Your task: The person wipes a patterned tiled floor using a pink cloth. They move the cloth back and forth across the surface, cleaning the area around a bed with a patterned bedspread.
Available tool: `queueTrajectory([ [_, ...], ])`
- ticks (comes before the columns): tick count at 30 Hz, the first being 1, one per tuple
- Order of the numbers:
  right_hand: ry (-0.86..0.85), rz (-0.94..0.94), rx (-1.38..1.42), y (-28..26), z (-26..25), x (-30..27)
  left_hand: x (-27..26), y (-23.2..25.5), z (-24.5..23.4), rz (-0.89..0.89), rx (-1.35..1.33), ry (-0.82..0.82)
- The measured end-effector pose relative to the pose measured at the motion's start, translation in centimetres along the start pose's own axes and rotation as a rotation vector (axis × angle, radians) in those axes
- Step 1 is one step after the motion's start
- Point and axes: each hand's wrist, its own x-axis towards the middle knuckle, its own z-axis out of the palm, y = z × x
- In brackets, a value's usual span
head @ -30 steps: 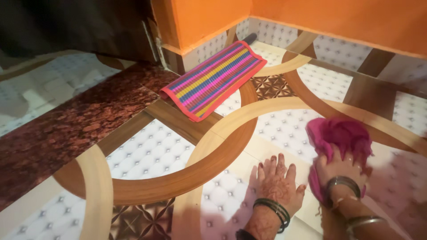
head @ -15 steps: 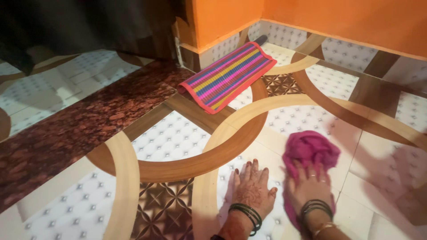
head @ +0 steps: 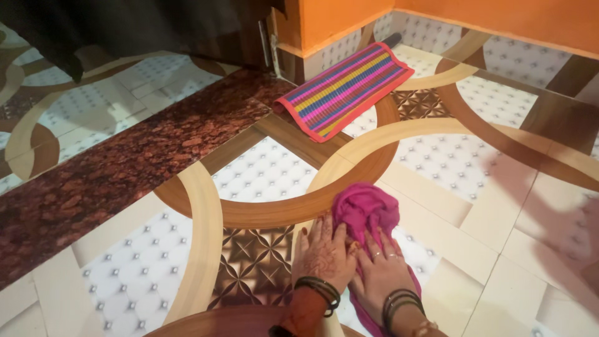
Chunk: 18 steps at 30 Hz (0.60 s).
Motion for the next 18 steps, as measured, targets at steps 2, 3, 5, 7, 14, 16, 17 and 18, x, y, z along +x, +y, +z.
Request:
queueTrajectory([
  [2, -0.026, 0.003, 0.006, 0.1, 0.0, -0.3, -0.5, -0.3, -0.3, 0.008, 0.019, 0.041],
  [3, -0.039, 0.003, 0.009, 0.1, 0.0, -0.3, -0.6, -0.5, -0.2, 0.011, 0.029, 0.062],
  [5, 0.002, 0.044, 0.001, -0.1, 0.0, 0.3, -0.3, -1.0, 0.2, 0.040, 0.026, 0.133],
  [7, 0.024, 0.067, -0.012, 0.1, -0.2, 1.2, 0.1, -1.4, 0.8, 0.054, 0.023, 0.188],
  [14, -0.039, 0.152, -0.079, 4.1, -0.6, 8.8, 4.6, -1.3, 1.7, 0.060, -0.030, 0.232],
  [16, -0.038, 0.187, -0.085, 6.3, -0.1, 11.0, 6.2, -1.0, 2.1, 0.067, -0.039, 0.209],
  [17, -0.005, 0.199, -0.070, 7.5, 0.2, 12.0, 7.0, -0.9, 2.3, 0.082, -0.037, 0.200],
  [18, 0.026, 0.210, -0.055, 8.7, 0.5, 12.8, 7.7, -0.7, 2.4, 0.096, -0.036, 0.189],
])
